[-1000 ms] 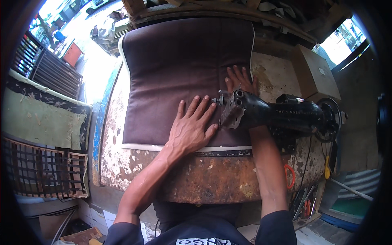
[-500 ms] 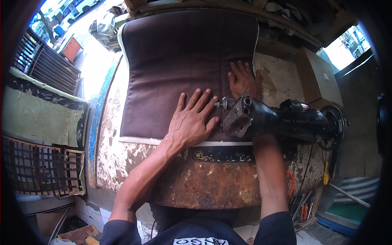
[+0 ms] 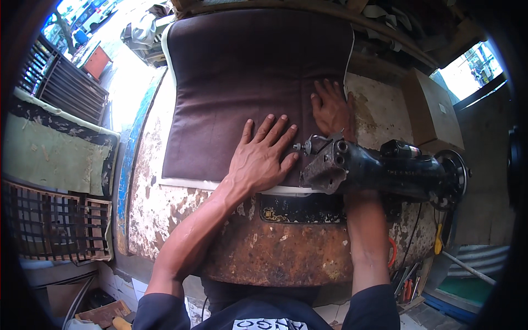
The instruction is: The person aligns a brown fabric cover over a padded seat frame and sews the edges together using a sewing machine. They then trim the excess fabric from the perimeter using shears.
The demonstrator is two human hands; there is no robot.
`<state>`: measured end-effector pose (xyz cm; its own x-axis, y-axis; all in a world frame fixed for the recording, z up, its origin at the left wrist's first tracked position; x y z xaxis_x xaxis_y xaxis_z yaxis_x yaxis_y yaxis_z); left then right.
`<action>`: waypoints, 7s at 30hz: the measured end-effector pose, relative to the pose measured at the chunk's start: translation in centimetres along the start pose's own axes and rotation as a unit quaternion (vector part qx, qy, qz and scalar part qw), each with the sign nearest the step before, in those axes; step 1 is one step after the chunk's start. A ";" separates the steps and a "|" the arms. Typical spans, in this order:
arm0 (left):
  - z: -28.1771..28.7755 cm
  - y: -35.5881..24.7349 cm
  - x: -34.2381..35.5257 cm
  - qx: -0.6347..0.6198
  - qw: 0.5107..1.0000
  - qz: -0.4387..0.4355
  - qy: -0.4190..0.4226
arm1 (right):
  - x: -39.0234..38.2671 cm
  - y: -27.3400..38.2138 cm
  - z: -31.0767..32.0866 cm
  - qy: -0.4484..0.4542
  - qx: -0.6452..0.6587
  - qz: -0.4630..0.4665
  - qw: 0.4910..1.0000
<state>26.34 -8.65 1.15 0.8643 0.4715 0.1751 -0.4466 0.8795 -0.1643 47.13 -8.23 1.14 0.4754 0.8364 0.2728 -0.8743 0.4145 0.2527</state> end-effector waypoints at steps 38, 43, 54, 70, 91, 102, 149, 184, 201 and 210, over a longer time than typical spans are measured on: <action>-0.3 0.3 1.1 -0.007 1.000 0.000 0.008 | 0.1 -0.7 0.9 -0.055 0.043 0.036 0.997; -0.4 1.6 0.5 -0.016 1.000 0.021 0.004 | -14.1 4.3 8.6 0.132 0.104 0.037 0.985; -0.3 0.3 0.9 -0.050 0.999 0.000 -0.008 | -13.7 -25.6 29.5 -0.018 0.131 -0.359 0.924; 2.7 31.1 -1.8 -0.160 0.922 0.342 -0.081 | -16.4 -2.5 -1.2 0.098 0.792 -0.207 0.565; 16.5 -0.1 -33.7 -0.017 0.936 0.259 0.240 | -22.8 0.9 5.0 -0.028 0.703 -0.256 0.663; 8.1 -7.0 -12.6 -0.075 0.990 -0.097 0.066 | -24.1 1.2 6.6 0.038 0.619 -0.243 0.746; 1.7 -4.3 -9.7 0.033 0.987 -0.117 0.108 | -24.6 -0.2 5.9 -0.095 0.506 -0.202 0.833; 1.2 -2.2 -6.6 -0.004 0.996 -0.084 0.034 | -24.5 0.0 5.4 -0.064 0.502 -0.190 0.841; 7.8 3.2 -27.8 0.057 0.979 0.164 0.108 | -24.5 0.6 5.5 -0.032 0.502 -0.220 0.836; 12.7 20.1 -35.7 0.142 0.850 0.505 0.055 | -24.4 0.7 6.4 -0.035 0.497 -0.222 0.838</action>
<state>-16.42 -7.03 3.98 0.0171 0.9998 -0.0109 -0.9976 0.0178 0.0674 35.54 -30.67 0.58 0.7672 0.6414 -0.0078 -0.1123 0.1462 0.9829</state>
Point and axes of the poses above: each hand's wrist, its own x-axis towards the middle knuckle, its own z-axis out of the back of the hand, y = z × x, the point moved 9 cm from there along x, towards the middle knuckle, and after that the axes turned 8 degrees about x, right-handed, at the moved point
